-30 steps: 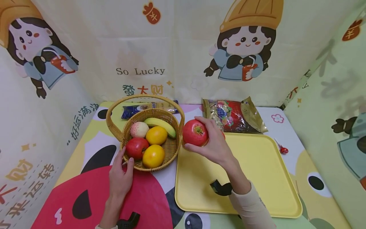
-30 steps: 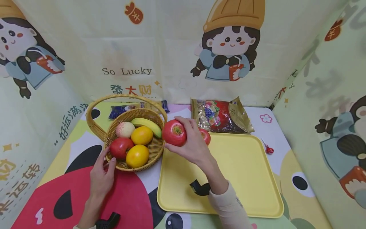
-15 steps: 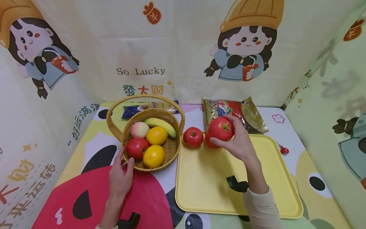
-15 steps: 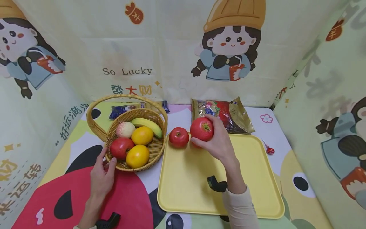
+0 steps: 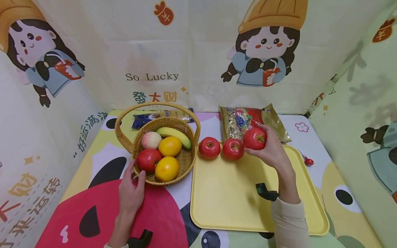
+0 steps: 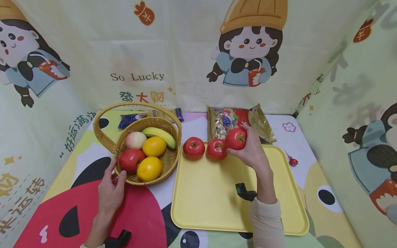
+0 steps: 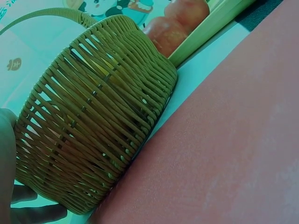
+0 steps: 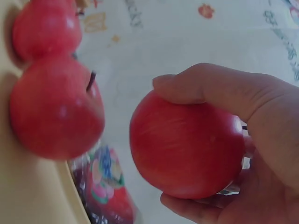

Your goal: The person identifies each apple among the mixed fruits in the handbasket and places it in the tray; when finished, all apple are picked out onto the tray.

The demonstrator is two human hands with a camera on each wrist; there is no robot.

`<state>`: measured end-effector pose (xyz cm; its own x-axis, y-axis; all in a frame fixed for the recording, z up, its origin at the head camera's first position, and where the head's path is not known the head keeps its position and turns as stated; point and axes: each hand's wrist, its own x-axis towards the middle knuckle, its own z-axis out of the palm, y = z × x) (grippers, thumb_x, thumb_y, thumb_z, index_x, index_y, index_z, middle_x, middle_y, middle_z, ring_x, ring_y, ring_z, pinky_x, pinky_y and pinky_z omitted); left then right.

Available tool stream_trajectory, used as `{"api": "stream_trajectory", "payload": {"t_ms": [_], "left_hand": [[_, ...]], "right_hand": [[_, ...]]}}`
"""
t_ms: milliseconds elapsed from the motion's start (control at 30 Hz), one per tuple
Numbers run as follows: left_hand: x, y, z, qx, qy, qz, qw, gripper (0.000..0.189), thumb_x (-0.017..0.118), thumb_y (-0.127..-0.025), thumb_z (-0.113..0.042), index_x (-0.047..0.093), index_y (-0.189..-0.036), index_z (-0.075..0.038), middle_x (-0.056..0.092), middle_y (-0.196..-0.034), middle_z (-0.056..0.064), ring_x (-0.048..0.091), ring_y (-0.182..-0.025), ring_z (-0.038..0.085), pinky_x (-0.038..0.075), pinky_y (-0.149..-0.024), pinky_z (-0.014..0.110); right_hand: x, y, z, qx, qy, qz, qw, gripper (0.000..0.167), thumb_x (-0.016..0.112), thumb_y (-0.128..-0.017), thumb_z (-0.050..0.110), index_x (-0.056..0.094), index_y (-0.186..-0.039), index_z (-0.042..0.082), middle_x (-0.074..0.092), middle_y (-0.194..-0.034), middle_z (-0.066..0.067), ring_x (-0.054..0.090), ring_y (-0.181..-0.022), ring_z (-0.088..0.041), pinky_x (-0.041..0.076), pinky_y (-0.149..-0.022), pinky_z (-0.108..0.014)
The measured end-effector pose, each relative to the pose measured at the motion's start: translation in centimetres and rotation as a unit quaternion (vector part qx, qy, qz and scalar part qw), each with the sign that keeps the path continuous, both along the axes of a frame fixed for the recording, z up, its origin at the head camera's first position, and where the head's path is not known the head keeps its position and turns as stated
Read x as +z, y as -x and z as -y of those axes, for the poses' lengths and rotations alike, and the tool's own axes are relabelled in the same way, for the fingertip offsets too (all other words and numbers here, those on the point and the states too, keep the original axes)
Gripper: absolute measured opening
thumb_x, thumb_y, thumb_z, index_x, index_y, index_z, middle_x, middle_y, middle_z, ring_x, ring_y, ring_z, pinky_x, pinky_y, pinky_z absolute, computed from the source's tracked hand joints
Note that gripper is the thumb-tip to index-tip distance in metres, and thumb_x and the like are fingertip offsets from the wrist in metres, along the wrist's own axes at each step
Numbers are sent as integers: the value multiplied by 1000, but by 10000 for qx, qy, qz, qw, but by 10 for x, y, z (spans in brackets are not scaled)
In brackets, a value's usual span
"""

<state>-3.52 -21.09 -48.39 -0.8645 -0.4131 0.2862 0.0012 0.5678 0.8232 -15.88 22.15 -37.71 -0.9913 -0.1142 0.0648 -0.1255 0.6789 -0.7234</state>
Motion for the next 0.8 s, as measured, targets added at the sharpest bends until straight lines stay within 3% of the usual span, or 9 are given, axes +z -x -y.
{"api": "stream_trajectory", "payload": {"t_ms": [233,433,600,800], "left_hand": [[-1,2,0,8,3,20,10000,57,59,-99,-21,43,-151,-7,51,-149,16,67,-113,37,38,-87,-2],[-1,1,0,-5,3,51,10000,57,59,-99,-21,43,-152,-8,51,-150,17,66,-113,38,37,-87,-3],[0,0,0,-28,-24,77,10000,57,59,-99,-21,42,-152,-8,50,-150,17,66,-114,39,37,-87,-3],[2,-1,0,-38,-36,120,9999,57,59,-99,-22,42,-152,-8,50,-150,17,66,-114,38,37,-87,-2]], "right_hand": [[-11,7,-15,-44,-291,387,9988,97,86,-76,23,27,-150,2,39,-144,-26,42,-130,-46,52,-94,-64],[-26,14,-21,148,-624,500,9967,88,85,-76,19,33,-142,-6,43,-137,-30,45,-124,-46,51,-95,-63],[-36,18,-23,143,-1006,835,9913,87,84,-77,24,34,-142,-5,35,-139,-33,42,-123,-49,50,-95,-64],[-44,21,-25,118,-1027,1121,9883,92,85,-77,27,31,-144,-5,31,-140,-34,40,-124,-51,48,-98,-66]]}}
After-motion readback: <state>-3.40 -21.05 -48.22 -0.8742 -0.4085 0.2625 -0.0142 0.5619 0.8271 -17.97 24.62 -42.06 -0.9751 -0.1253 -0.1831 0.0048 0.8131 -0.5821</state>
